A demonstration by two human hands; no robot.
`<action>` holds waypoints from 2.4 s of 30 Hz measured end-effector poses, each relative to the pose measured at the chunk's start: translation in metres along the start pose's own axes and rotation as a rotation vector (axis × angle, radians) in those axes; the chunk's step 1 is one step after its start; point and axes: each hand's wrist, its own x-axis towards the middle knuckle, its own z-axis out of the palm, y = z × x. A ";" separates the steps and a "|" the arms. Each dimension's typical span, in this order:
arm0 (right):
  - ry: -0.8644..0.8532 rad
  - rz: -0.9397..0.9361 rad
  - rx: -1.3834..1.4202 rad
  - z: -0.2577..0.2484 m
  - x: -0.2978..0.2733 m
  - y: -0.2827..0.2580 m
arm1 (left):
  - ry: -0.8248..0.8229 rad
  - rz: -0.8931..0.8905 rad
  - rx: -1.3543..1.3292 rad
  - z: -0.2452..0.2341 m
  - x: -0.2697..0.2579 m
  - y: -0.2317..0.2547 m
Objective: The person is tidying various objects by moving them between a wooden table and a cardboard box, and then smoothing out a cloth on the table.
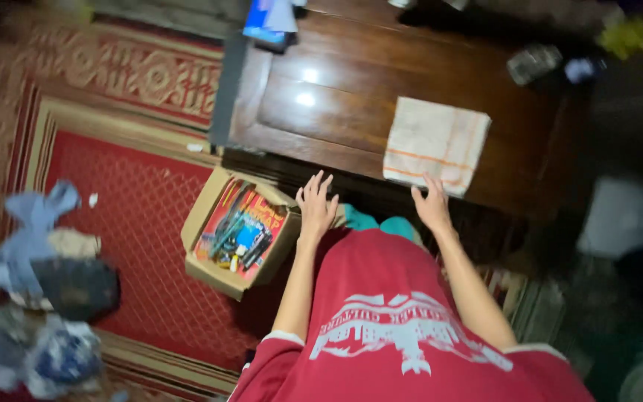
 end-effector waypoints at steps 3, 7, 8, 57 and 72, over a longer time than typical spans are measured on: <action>0.121 0.057 0.040 -0.006 0.002 0.013 | -0.054 0.076 -0.051 0.010 0.031 0.009; 0.239 0.203 0.090 -0.012 -0.002 0.023 | -0.182 0.203 -0.090 0.036 0.077 0.018; 0.258 0.236 0.106 -0.014 -0.006 0.024 | -0.205 0.247 -0.109 0.044 0.086 0.022; 0.033 0.464 0.319 -0.074 0.327 0.235 | -0.397 -0.036 -0.581 0.354 0.370 0.236; -0.104 0.250 0.517 -0.025 0.308 0.134 | -0.182 -0.235 -0.696 0.274 0.322 0.162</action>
